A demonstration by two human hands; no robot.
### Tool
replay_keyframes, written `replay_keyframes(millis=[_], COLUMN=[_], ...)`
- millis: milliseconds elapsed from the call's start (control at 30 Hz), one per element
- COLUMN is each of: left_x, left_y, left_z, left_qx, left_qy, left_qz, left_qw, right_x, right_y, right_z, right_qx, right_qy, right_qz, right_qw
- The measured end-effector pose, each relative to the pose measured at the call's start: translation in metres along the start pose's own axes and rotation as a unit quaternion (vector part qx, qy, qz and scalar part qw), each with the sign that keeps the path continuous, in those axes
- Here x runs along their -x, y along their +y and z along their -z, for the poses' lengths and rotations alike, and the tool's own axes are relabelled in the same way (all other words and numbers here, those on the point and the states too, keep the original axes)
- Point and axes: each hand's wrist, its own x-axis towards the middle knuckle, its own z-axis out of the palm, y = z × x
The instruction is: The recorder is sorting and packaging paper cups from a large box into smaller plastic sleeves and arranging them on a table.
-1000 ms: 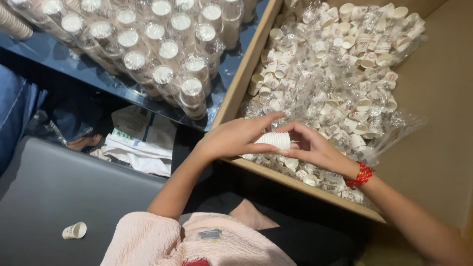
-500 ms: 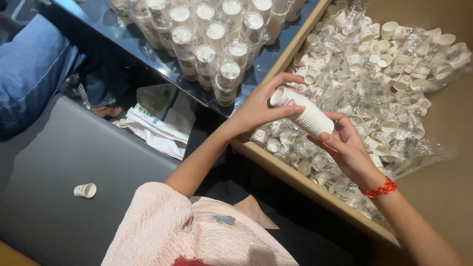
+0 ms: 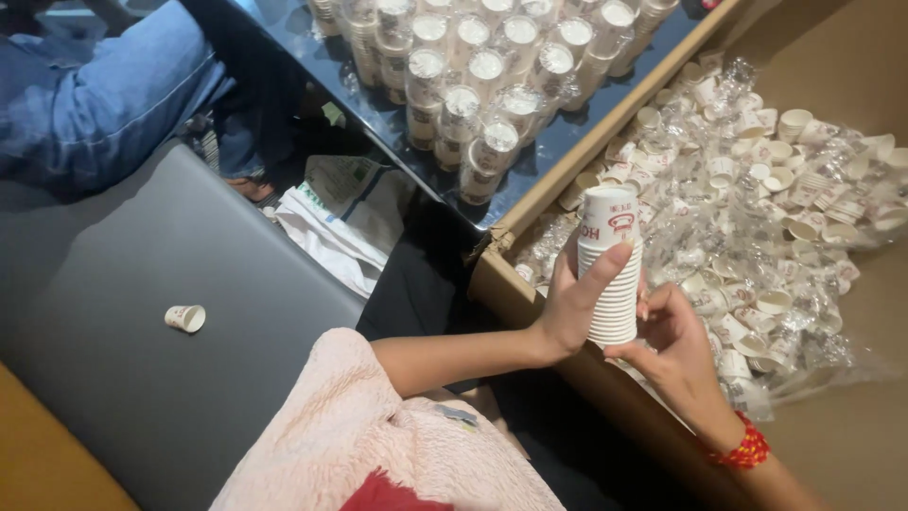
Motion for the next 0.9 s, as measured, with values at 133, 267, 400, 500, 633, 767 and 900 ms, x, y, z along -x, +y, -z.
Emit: replay_keyframes(millis=[133, 267, 400, 500, 633, 767, 900], left_x=[-0.008, -0.007, -0.009, -0.006, 0.01, -0.015, -0.048], left_y=[0.009, 0.037, 0.072, 0.09, 0.095, 0.087, 0.057], left_z=[0.008, 0.019, 0.045, 0.069, 0.104, 0.155, 0.209], left_qx=[0.041, -0.038, -0.122, -0.139, -0.225, -0.417, -0.479], left_qy=[0.01, -0.032, -0.02, 0.028, 0.037, 0.084, 0.134], left_qz=[0.046, -0.042, -0.121, -0.147, -0.149, -0.276, -0.351], left_qw=[0.998, 0.998, 0.985, 0.979, 0.962, 0.862, 0.793], right_x=[-0.003, -0.011, -0.024, -0.025, -0.003, 0.02, 0.019], right_y=[-0.027, -0.056, -0.091, -0.104, -0.088, -0.036, 0.0], right_z=[-0.013, -0.032, -0.059, -0.076, -0.108, -0.147, -0.188], right_qx=[0.087, 0.067, 0.232, 0.526, 0.592, 0.363, 0.249], right_qy=[0.018, -0.026, -0.057, -0.099, -0.075, 0.105, 0.135], right_qz=[-0.055, -0.087, -0.057, 0.042, 0.17, 0.168, 0.124], right_qw=[0.994, 0.994, 0.969, 0.844, 0.784, 0.911, 0.951])
